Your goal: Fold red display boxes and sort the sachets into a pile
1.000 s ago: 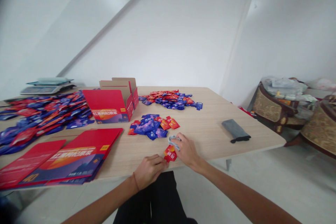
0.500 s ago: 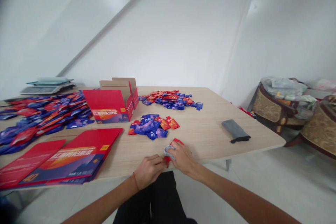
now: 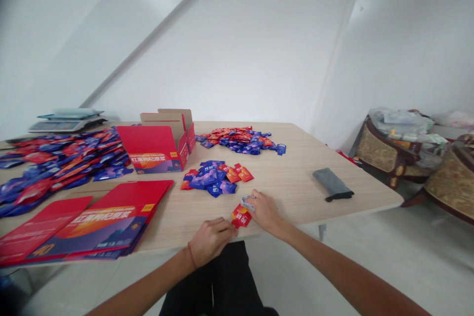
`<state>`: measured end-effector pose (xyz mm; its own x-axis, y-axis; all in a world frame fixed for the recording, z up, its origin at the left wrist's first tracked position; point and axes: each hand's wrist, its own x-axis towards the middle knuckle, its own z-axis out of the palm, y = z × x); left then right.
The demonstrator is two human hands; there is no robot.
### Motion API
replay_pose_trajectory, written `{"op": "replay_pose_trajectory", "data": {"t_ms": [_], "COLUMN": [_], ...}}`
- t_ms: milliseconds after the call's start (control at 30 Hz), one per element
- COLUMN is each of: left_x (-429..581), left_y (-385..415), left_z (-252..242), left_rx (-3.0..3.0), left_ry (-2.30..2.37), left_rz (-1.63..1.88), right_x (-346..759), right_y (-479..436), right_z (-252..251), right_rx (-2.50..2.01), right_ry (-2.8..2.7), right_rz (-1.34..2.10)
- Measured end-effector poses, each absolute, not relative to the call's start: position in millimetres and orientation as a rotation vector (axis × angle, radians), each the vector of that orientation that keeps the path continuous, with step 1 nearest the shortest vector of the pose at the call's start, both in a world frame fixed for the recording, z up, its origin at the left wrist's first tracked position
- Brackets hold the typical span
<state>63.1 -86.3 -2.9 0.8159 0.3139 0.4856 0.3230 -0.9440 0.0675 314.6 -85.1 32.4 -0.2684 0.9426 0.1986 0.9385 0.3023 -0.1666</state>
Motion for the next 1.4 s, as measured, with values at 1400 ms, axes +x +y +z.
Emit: {"op": "replay_pose_trajectory", "data": {"t_ms": [1400], "left_x": [63.3], "left_y": [-85.7], "left_z": [-4.4], "left_rx": [-2.965], "left_ry": [-0.495], "left_rz": [-0.804], "right_x": [286.1], "right_y": [-110.1], "right_z": [28.6], "right_rx": [-1.55], "right_ry": [-2.456], "right_rz": [-0.023]}}
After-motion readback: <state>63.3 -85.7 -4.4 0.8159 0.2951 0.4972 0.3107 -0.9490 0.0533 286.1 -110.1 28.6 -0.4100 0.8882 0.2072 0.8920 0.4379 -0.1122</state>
